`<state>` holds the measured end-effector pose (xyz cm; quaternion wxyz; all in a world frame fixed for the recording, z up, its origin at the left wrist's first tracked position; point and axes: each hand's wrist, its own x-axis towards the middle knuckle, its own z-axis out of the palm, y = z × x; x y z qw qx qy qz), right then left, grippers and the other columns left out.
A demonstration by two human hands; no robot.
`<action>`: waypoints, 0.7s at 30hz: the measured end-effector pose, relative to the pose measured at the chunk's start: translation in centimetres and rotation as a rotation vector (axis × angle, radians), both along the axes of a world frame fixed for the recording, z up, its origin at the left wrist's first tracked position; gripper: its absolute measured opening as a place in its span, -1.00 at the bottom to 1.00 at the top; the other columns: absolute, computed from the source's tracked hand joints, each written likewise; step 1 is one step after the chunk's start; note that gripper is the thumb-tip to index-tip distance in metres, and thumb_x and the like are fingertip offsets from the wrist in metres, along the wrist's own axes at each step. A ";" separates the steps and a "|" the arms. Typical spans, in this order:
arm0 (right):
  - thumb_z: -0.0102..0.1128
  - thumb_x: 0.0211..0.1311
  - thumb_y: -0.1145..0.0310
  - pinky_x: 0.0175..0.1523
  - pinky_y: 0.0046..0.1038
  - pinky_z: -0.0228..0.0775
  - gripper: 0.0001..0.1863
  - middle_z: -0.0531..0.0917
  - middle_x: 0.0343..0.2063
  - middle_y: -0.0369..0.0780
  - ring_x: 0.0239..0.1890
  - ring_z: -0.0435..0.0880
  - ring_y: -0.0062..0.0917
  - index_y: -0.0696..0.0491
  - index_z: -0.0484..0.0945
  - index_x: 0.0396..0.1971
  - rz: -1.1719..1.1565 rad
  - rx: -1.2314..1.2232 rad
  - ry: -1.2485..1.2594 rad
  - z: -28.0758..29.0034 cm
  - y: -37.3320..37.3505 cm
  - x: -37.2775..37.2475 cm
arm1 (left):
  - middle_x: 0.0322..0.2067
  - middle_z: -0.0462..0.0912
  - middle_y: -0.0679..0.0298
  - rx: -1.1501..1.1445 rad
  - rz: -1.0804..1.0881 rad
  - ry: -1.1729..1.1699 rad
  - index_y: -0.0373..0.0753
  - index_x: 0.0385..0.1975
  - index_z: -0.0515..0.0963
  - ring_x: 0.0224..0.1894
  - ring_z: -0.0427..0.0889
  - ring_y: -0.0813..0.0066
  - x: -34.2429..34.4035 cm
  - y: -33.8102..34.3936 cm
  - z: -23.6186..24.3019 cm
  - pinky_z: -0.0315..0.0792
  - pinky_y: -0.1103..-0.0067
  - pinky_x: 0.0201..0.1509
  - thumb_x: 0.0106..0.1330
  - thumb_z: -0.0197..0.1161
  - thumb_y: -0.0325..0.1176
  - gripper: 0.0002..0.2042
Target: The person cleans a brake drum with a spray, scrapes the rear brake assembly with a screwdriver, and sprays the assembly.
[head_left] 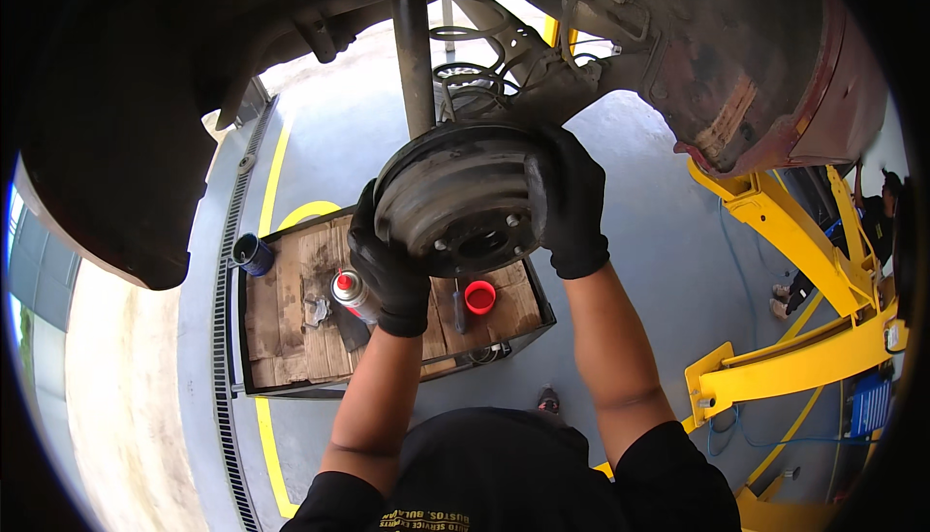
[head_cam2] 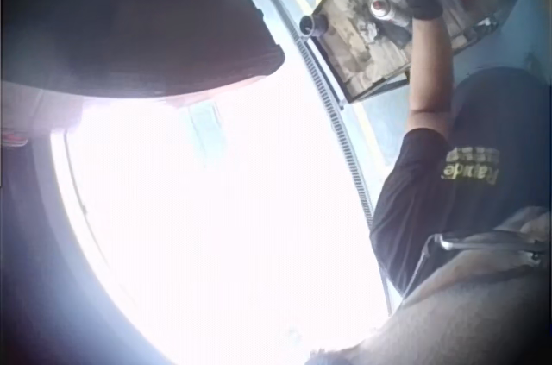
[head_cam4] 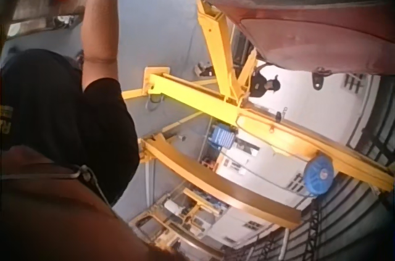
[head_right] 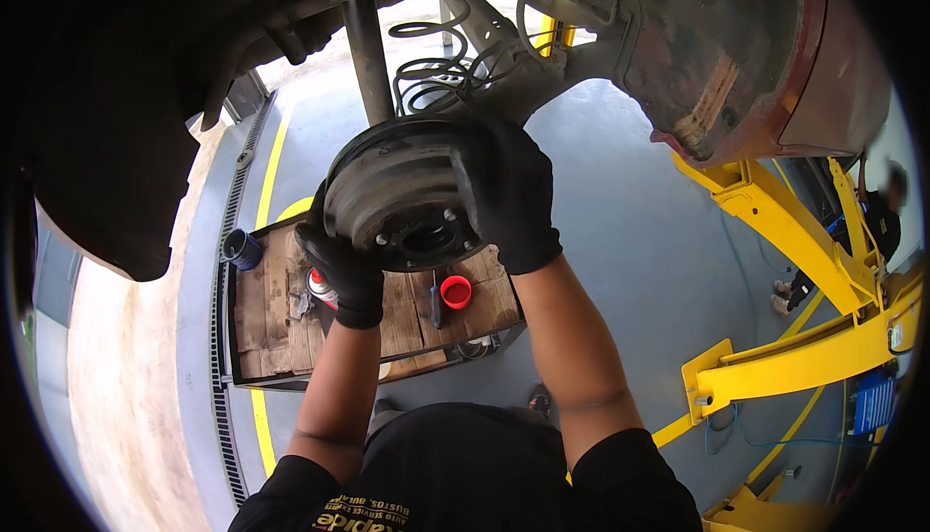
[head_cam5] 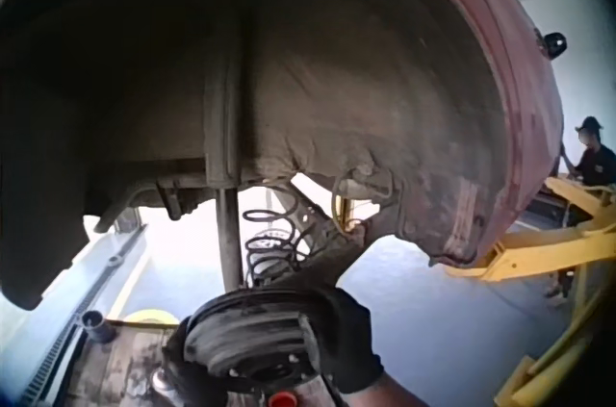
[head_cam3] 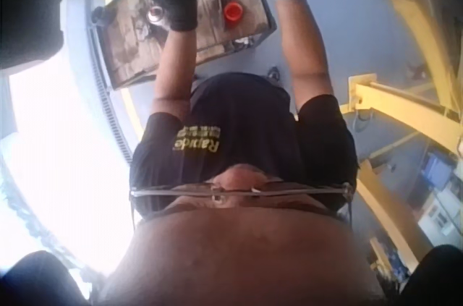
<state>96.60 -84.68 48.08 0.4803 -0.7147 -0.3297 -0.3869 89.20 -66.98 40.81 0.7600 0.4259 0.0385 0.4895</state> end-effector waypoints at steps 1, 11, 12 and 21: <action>0.22 0.33 0.32 -0.06 -0.31 0.54 -0.69 0.72 -0.23 0.00 -0.19 0.73 -0.16 0.20 0.60 -0.05 0.028 0.006 0.017 0.4 0.0 0.7 | -0.07 0.61 -0.05 0.368 0.270 0.085 -0.47 0.18 0.43 -0.05 0.62 0.14 0.4 0.4 0.5 0.51 0.38 0.05 0.61 -0.11 -0.10 -0.50; -0.03 0.51 0.30 0.24 -0.35 0.39 -0.62 0.66 0.06 -0.05 0.12 0.62 -0.33 0.19 0.51 0.16 0.133 -0.043 0.206 0.6 -1.4 -0.8 | 0.25 0.50 0.00 0.334 -0.072 0.184 -0.33 0.44 0.19 0.34 0.41 0.22 -4.2 3.1 1.6 0.13 0.23 0.46 0.58 -0.38 0.21 -0.27; -0.13 0.54 0.24 0.32 -0.31 0.32 -0.56 0.62 0.12 -0.04 0.18 0.58 -0.30 0.20 0.48 0.20 0.097 0.046 0.171 -0.1 -2.4 -1.3 | 0.29 0.44 -0.01 0.293 0.032 0.176 -0.32 0.46 0.15 0.37 0.38 0.20 -5.1 2.8 1.6 0.11 0.22 0.48 0.58 -0.38 0.21 -0.27; -0.20 0.52 0.39 0.49 -0.27 0.06 -0.53 0.34 0.36 -0.03 0.41 0.30 -0.26 0.22 0.28 0.34 0.042 0.282 0.063 -2.7 1.1 1.7 | 0.56 -0.21 -0.02 0.831 0.493 0.104 0.05 0.58 -0.29 0.48 0.15 -0.14 1.5 3.6 -1.6 0.02 0.04 0.54 0.37 0.33 -0.16 -0.03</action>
